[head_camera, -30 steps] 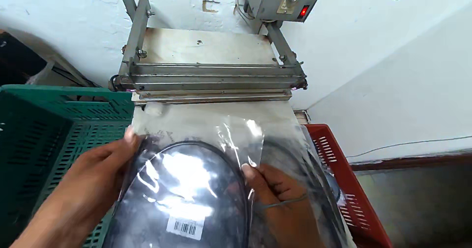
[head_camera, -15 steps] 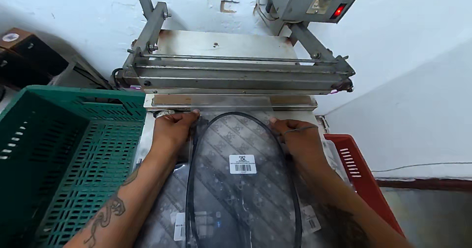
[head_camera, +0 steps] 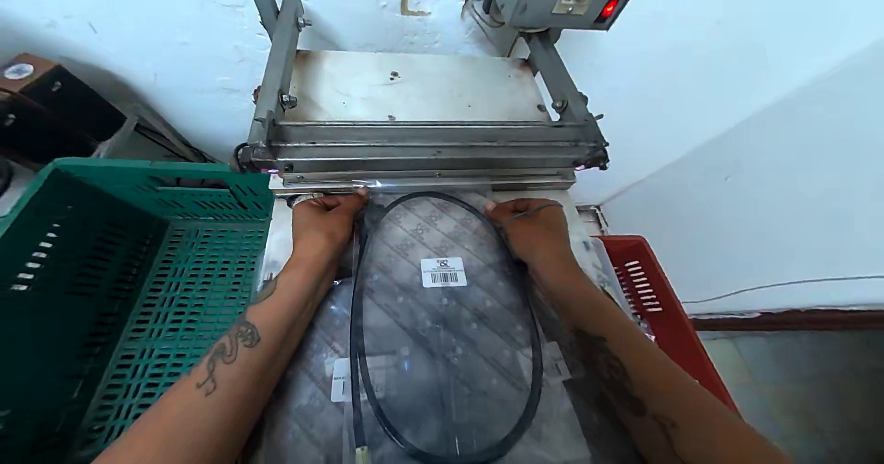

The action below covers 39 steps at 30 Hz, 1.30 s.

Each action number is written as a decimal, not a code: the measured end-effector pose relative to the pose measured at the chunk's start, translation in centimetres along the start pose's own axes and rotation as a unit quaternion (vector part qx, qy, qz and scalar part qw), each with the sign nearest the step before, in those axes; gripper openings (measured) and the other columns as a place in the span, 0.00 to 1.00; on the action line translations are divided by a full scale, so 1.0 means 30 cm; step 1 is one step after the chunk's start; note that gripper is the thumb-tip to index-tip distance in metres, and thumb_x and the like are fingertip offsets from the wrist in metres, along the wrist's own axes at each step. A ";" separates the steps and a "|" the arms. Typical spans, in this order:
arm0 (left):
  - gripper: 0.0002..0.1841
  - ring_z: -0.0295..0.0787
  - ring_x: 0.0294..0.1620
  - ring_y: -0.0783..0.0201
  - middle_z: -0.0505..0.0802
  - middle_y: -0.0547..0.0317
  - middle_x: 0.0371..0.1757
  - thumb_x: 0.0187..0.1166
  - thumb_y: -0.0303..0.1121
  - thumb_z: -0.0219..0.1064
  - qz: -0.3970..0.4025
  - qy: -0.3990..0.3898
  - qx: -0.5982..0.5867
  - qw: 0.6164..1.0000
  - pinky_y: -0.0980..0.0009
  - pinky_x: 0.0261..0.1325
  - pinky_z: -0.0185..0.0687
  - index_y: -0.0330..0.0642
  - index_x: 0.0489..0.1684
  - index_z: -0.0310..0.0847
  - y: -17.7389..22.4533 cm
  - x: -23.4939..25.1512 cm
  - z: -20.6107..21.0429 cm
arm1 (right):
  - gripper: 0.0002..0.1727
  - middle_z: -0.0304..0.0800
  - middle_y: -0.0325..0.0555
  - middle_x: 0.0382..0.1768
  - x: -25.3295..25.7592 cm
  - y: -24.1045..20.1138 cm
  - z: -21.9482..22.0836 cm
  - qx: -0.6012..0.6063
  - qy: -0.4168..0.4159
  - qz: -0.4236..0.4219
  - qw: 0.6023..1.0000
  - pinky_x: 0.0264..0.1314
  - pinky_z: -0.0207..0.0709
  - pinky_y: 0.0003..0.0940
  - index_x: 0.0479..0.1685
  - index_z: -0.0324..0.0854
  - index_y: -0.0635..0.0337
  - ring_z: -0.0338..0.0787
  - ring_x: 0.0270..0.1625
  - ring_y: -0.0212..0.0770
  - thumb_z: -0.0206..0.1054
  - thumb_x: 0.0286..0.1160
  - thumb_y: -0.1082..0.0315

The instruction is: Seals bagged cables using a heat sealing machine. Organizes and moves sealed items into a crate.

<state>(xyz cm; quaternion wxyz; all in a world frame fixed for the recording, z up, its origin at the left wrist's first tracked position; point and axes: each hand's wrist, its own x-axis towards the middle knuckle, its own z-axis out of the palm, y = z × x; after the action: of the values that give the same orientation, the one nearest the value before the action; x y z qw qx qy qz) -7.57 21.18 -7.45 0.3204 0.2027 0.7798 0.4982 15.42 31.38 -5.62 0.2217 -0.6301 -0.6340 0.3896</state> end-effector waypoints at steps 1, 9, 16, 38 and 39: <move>0.17 0.80 0.23 0.69 0.88 0.60 0.23 0.80 0.45 0.73 0.036 -0.003 0.013 0.999 0.65 0.33 0.78 0.41 0.26 0.89 0.007 -0.025 -0.009 | 0.14 0.91 0.50 0.34 -0.016 -0.006 -0.018 -0.005 -0.001 -0.009 1.000 0.45 0.78 0.50 0.38 0.91 0.61 0.87 0.38 0.44 0.73 0.79 0.57; 0.46 0.82 0.59 0.26 0.84 0.24 0.62 0.69 0.60 0.73 0.225 -0.008 0.361 0.905 0.28 0.59 0.75 0.28 0.77 0.70 -0.173 -0.416 -0.399 | 0.48 0.75 0.57 0.81 -0.447 0.103 -0.126 -0.147 0.047 -0.362 0.919 0.84 0.65 0.63 0.86 0.67 0.58 0.75 0.83 0.54 0.69 0.71 0.34; 0.26 0.88 0.44 0.74 0.89 0.59 0.51 0.78 0.34 0.69 0.189 -0.026 0.145 0.971 0.75 0.49 0.88 0.31 0.72 0.70 -0.184 -0.445 -0.515 | 0.49 0.62 0.65 0.88 -0.596 0.160 0.014 -0.096 -0.184 -0.385 0.899 0.92 0.52 0.63 0.86 0.63 0.69 0.60 0.92 0.59 0.75 0.69 0.46; 0.13 0.84 0.25 0.70 0.90 0.60 0.28 0.83 0.40 0.69 -0.059 -0.040 -0.151 0.986 0.72 0.30 0.83 0.38 0.41 0.89 0.005 -0.004 0.008 | 0.14 0.91 0.41 0.30 -0.014 -0.002 -0.021 0.073 -0.004 0.022 0.997 0.38 0.80 0.36 0.36 0.91 0.58 0.86 0.32 0.34 0.73 0.79 0.56; 0.13 0.86 0.25 0.69 0.91 0.59 0.29 0.83 0.40 0.69 -0.060 -0.036 -0.158 0.985 0.71 0.31 0.84 0.37 0.41 0.90 0.005 -0.002 0.011 | 0.14 0.90 0.39 0.29 -0.006 -0.001 -0.016 0.080 -0.004 0.025 0.996 0.36 0.79 0.34 0.34 0.90 0.58 0.85 0.30 0.32 0.72 0.80 0.56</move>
<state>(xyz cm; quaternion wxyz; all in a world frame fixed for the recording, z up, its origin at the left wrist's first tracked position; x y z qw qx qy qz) -7.29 21.42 -7.40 0.4057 0.1205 0.6896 0.5877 15.81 31.32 -5.26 0.2590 -0.6248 -0.5857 0.4467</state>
